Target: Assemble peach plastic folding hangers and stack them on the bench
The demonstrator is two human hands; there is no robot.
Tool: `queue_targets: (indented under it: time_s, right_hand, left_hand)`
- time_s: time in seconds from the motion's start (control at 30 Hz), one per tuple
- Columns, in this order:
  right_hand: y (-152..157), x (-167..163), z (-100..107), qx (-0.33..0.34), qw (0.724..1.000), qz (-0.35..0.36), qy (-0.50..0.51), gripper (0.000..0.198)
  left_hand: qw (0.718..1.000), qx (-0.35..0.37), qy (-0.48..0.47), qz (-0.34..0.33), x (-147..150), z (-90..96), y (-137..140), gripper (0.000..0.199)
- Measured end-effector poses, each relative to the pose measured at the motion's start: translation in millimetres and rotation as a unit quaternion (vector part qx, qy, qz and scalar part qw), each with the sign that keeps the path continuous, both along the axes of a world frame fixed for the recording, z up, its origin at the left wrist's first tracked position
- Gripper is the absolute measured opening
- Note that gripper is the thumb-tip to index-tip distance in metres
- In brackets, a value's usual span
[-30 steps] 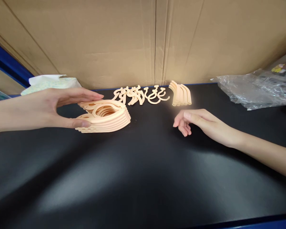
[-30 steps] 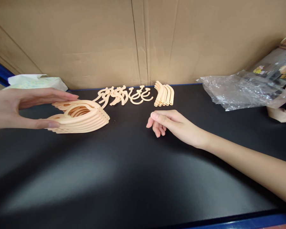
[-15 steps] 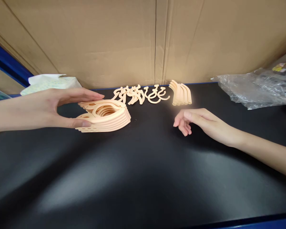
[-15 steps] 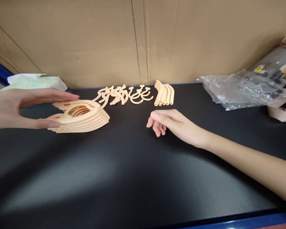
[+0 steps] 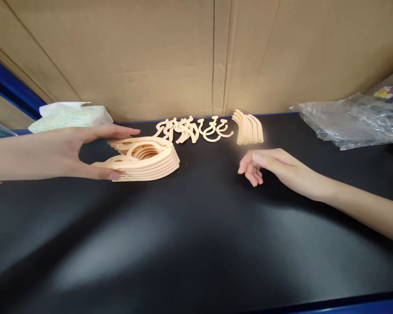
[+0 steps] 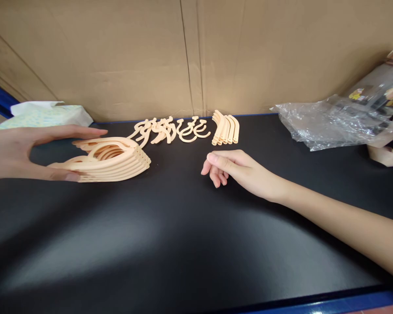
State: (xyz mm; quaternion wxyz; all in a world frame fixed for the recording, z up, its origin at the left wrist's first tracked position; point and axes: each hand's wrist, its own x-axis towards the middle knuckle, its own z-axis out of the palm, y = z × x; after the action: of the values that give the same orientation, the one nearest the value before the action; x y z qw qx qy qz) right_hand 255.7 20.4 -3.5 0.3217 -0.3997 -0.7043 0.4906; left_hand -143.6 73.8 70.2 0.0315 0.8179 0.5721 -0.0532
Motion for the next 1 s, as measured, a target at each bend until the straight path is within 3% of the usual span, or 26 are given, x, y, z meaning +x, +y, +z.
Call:
queue_targets:
  time_s: [1.0]
  right_hand:
    - [1.7, 0.6, -1.3, -0.003, 1.0, 0.006, 0.002, 0.04]
  left_hand:
    - [1.0, -0.005, -0.008, -0.002, -2.0, 0.3, 1.7, 0.087]
